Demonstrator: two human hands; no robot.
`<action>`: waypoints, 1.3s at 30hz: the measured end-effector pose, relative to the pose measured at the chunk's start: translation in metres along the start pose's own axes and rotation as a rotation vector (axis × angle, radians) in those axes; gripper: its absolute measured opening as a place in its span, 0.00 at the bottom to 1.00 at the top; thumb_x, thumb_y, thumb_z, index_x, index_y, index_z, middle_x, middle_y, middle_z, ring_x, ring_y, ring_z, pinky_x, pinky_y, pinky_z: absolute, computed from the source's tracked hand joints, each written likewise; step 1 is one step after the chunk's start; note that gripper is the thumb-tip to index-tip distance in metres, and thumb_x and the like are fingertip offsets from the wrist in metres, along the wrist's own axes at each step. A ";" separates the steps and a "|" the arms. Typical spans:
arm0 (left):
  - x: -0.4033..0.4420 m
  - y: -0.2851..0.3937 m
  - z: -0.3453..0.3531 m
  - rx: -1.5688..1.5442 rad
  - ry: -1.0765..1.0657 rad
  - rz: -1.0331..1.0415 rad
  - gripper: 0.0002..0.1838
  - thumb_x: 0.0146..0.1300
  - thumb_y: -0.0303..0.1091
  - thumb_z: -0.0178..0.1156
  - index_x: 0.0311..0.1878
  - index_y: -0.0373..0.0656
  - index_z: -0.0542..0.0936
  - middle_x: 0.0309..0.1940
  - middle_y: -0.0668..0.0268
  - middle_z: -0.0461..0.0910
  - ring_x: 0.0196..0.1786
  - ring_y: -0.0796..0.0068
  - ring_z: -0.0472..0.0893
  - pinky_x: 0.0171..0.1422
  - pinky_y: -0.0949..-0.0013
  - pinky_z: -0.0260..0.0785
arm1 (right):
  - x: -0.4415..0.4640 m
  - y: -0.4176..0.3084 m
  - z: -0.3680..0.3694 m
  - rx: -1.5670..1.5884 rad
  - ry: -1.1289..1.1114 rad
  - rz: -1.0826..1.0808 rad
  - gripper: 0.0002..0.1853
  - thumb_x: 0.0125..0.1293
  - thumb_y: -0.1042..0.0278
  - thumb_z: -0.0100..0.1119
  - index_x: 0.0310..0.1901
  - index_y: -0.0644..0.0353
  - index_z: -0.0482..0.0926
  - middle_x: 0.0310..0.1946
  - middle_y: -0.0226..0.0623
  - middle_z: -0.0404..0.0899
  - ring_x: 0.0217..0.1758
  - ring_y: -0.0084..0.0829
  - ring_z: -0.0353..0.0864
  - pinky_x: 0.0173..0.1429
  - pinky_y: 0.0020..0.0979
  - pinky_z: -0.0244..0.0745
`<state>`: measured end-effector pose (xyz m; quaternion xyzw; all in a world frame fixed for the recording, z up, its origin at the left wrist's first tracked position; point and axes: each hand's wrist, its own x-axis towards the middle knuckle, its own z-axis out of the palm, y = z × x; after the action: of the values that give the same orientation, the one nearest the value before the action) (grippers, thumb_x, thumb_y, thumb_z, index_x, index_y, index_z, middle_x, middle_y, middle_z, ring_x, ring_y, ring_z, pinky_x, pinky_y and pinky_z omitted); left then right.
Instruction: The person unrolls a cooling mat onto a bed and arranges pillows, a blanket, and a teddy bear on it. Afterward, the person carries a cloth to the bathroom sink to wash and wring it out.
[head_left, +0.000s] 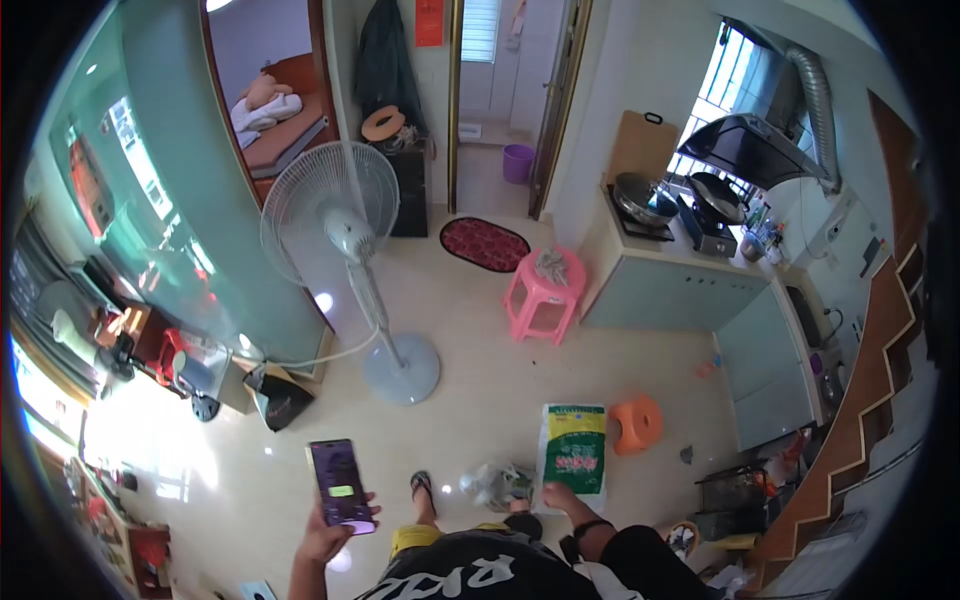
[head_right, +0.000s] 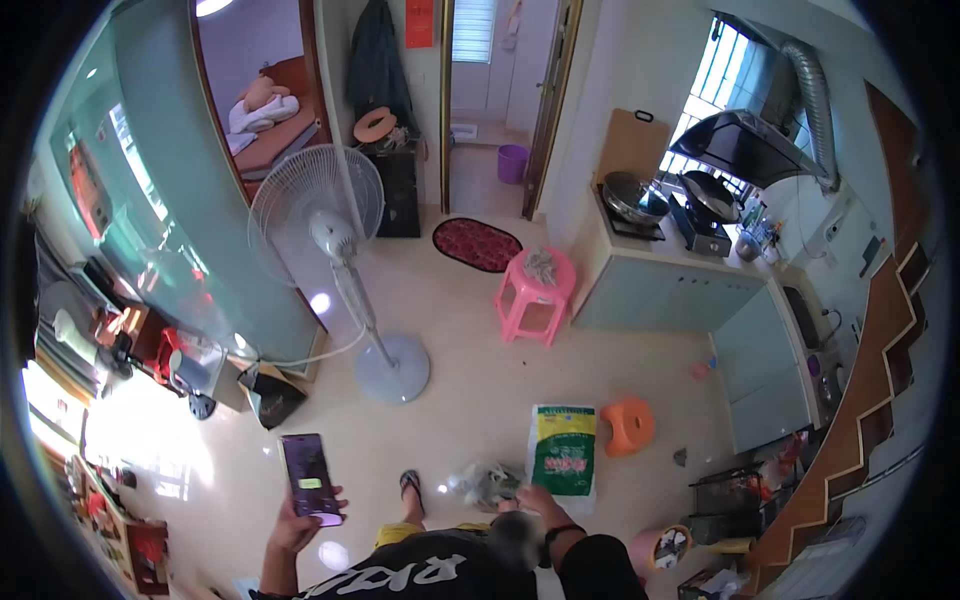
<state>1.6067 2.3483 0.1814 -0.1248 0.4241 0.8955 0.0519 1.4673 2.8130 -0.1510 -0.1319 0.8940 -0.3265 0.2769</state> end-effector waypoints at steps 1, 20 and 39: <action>0.025 0.011 -0.009 0.002 -0.063 -0.061 0.51 0.45 0.11 0.58 0.72 0.49 0.48 0.61 0.40 0.68 0.59 0.39 0.75 0.61 0.39 0.72 | 0.005 0.037 0.017 -0.043 -0.064 0.120 0.19 0.61 0.54 0.51 0.18 0.55 0.81 0.17 0.38 0.79 0.22 0.35 0.82 0.29 0.39 0.75; 0.490 0.068 0.082 0.195 -0.608 -0.514 0.51 0.54 0.22 0.63 0.74 0.53 0.40 0.65 0.40 0.64 0.65 0.42 0.70 0.67 0.44 0.65 | 0.124 0.048 -0.045 0.695 -0.133 1.120 0.13 0.64 0.58 0.58 0.33 0.62 0.81 0.28 0.42 0.83 0.28 0.36 0.84 0.31 0.38 0.79; 0.870 0.145 0.162 0.125 -0.466 -0.374 0.52 0.50 0.18 0.64 0.73 0.52 0.45 0.63 0.41 0.66 0.61 0.43 0.74 0.60 0.46 0.73 | 0.558 0.060 -0.388 0.281 0.379 0.594 0.15 0.56 0.56 0.63 0.44 0.50 0.80 0.32 0.43 0.84 0.42 0.44 0.84 0.49 0.42 0.78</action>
<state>0.7106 2.3706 0.1556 0.0113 0.4246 0.8471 0.3194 0.7853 2.8235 -0.1725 0.2351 0.8752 -0.3701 0.2045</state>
